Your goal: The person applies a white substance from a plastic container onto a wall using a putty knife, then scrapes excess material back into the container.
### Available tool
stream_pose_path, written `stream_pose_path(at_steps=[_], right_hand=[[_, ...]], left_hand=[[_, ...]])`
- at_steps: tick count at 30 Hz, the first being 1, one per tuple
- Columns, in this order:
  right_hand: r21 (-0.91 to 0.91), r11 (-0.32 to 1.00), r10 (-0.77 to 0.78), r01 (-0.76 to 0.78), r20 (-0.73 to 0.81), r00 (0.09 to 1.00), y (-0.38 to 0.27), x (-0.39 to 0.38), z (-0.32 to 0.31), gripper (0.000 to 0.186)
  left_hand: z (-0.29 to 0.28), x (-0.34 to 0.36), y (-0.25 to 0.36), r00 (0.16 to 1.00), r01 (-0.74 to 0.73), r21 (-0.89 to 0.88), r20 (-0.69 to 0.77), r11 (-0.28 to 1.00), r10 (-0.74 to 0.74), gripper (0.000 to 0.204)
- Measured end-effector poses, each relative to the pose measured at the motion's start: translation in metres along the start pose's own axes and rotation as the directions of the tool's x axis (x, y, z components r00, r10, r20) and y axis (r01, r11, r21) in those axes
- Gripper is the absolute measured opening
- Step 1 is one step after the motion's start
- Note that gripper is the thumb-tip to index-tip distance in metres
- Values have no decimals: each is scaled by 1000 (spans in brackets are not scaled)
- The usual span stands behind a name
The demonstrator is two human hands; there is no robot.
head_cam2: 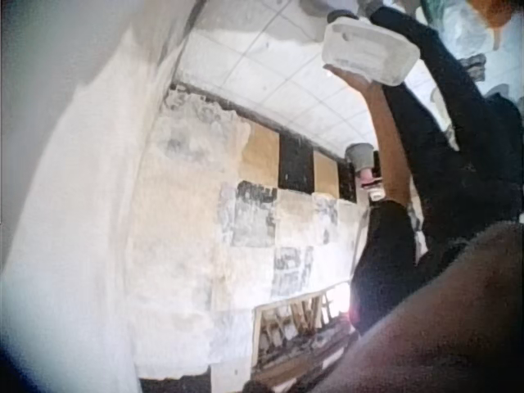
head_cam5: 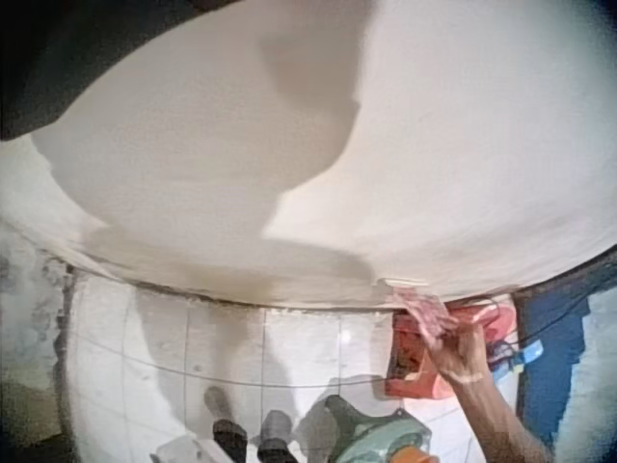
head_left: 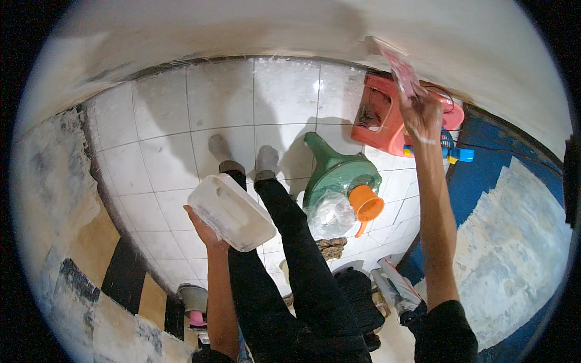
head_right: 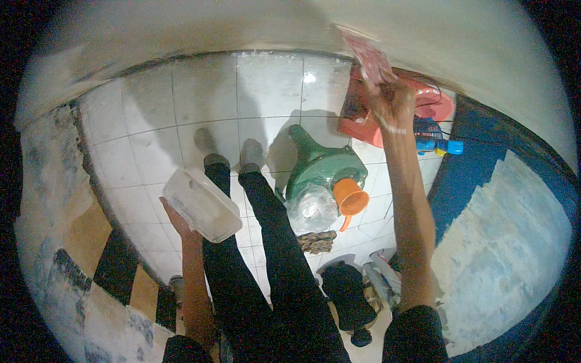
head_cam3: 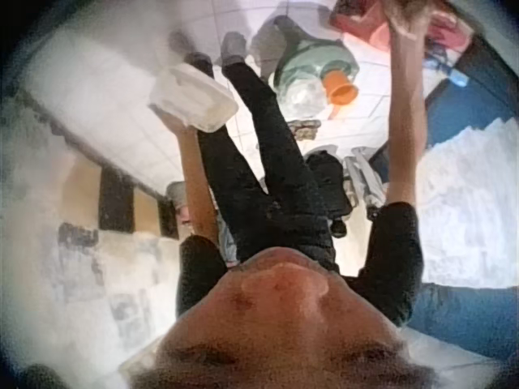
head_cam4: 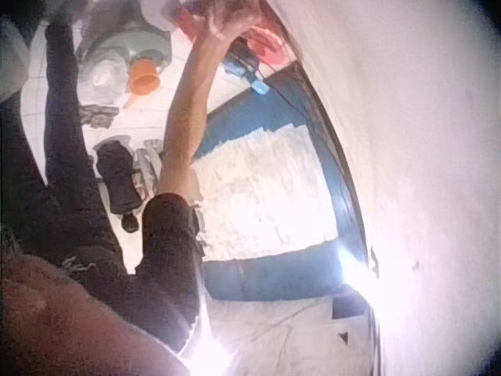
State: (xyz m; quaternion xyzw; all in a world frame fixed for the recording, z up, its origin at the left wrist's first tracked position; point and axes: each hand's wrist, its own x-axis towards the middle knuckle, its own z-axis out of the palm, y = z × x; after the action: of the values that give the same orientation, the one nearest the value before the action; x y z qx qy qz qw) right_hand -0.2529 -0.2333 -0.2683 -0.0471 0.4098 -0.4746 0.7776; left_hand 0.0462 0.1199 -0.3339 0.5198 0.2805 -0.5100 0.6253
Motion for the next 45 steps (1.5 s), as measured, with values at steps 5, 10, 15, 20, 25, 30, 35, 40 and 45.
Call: stream_pose_path(at_steps=[5,10,15,20,25,30,35,40,45], right_hand=[[-51,996,76,-79,-59,995,-24,-7,-87,30],[-844,533,-31,54,45,999,-25,80,-205,41],[-924,331,-37,193,192,981,-60,157,-234,53],[-559,812,-42,167,229,972,-32,112,-129,38],[-46,999,6,3,199,980,-47,37,-71,32],[-110,993,68,-42,251,966,-62,-6,-107,36],[-349,934,-81,75,-2,997,-53,46,-139,41],[-402,902,-118,156,116,986,-74,74,-95,33],[-184,973,-142,140,3,990,-45,-25,36,32]], left_hand=[[3,2,-8,998,43,-61,43,997,-40,68],[16,7,-11,999,-20,36,41,999,18,67],[16,29,-21,993,-41,85,110,996,32,68],[18,30,-34,999,-18,14,34,1000,17,66],[6,26,-49,994,73,28,80,997,-75,69],[22,19,-52,987,88,7,132,996,-88,68],[25,24,-41,978,93,-29,188,995,-86,67],[16,28,-16,991,52,13,121,999,-54,66],[-6,35,-8,979,71,-38,194,997,-62,67]])
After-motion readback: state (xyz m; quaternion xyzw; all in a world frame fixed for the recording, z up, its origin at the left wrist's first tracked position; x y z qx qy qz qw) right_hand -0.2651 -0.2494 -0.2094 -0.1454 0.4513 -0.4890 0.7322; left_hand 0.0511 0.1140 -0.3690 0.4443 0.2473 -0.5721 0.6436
